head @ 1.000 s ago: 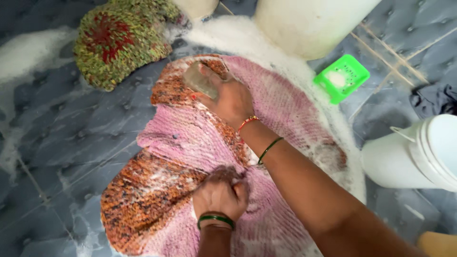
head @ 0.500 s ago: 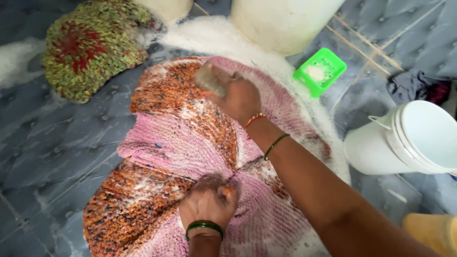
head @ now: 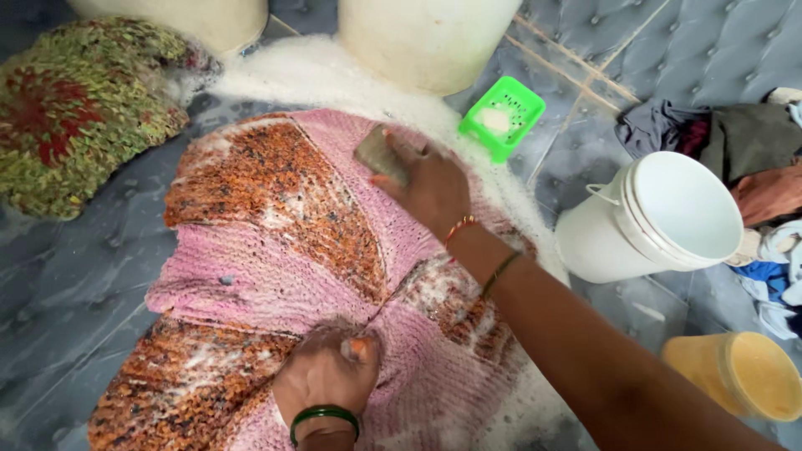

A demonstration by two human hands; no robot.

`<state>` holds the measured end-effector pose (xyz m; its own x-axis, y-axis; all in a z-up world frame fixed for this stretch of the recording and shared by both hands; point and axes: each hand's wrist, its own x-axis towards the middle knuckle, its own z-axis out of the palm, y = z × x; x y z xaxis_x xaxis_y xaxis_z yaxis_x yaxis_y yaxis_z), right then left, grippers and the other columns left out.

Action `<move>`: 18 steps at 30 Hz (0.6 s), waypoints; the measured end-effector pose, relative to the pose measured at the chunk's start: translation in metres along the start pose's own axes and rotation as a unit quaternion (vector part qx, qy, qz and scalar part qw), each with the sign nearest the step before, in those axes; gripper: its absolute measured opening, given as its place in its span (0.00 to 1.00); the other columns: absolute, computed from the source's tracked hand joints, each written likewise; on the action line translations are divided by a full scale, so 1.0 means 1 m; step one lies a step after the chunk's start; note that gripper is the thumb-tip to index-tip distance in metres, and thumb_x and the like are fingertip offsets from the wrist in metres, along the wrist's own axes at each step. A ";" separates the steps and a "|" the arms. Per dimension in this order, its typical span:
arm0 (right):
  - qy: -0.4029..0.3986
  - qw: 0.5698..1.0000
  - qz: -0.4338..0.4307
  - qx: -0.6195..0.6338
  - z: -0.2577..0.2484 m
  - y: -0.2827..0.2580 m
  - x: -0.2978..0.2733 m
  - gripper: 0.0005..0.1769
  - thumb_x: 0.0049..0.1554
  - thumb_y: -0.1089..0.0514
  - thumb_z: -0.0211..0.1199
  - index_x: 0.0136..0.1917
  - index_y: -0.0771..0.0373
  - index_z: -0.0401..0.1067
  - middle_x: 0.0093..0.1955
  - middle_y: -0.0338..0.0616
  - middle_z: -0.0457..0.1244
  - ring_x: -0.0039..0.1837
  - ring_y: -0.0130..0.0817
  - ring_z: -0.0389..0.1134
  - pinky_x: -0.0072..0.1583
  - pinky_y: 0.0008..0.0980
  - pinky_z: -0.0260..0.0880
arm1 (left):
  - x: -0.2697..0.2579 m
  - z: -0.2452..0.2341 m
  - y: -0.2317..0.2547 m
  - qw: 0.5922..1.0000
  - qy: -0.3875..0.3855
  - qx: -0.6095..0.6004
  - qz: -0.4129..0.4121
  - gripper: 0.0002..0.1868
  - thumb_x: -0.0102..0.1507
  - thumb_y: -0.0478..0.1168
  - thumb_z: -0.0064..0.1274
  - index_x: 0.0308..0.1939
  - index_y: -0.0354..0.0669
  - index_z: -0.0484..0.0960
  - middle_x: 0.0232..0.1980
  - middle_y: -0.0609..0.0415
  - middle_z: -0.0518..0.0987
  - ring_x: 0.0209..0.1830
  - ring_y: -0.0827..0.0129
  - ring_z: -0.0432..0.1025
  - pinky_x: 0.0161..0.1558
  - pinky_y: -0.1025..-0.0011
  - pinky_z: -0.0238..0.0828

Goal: The person washes a circular rug on a tiled floor by applying soapy water and using a scrub brush to clean the surface, moving across different sections of the fabric.

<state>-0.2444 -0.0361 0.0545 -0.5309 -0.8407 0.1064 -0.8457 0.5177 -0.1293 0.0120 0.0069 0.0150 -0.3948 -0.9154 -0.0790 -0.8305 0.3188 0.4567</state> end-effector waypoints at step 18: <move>-0.017 0.997 -0.041 -0.058 -0.012 0.022 -0.053 0.50 0.54 0.28 0.61 0.82 0.41 0.47 0.63 0.68 0.60 0.49 0.57 0.71 0.49 0.49 0.74 | -0.002 0.004 -0.006 1.000 -0.012 0.018 0.010 0.26 0.57 0.66 0.48 0.50 0.60 0.86 0.55 0.49 0.82 0.53 0.52 0.76 0.56 0.52 0.72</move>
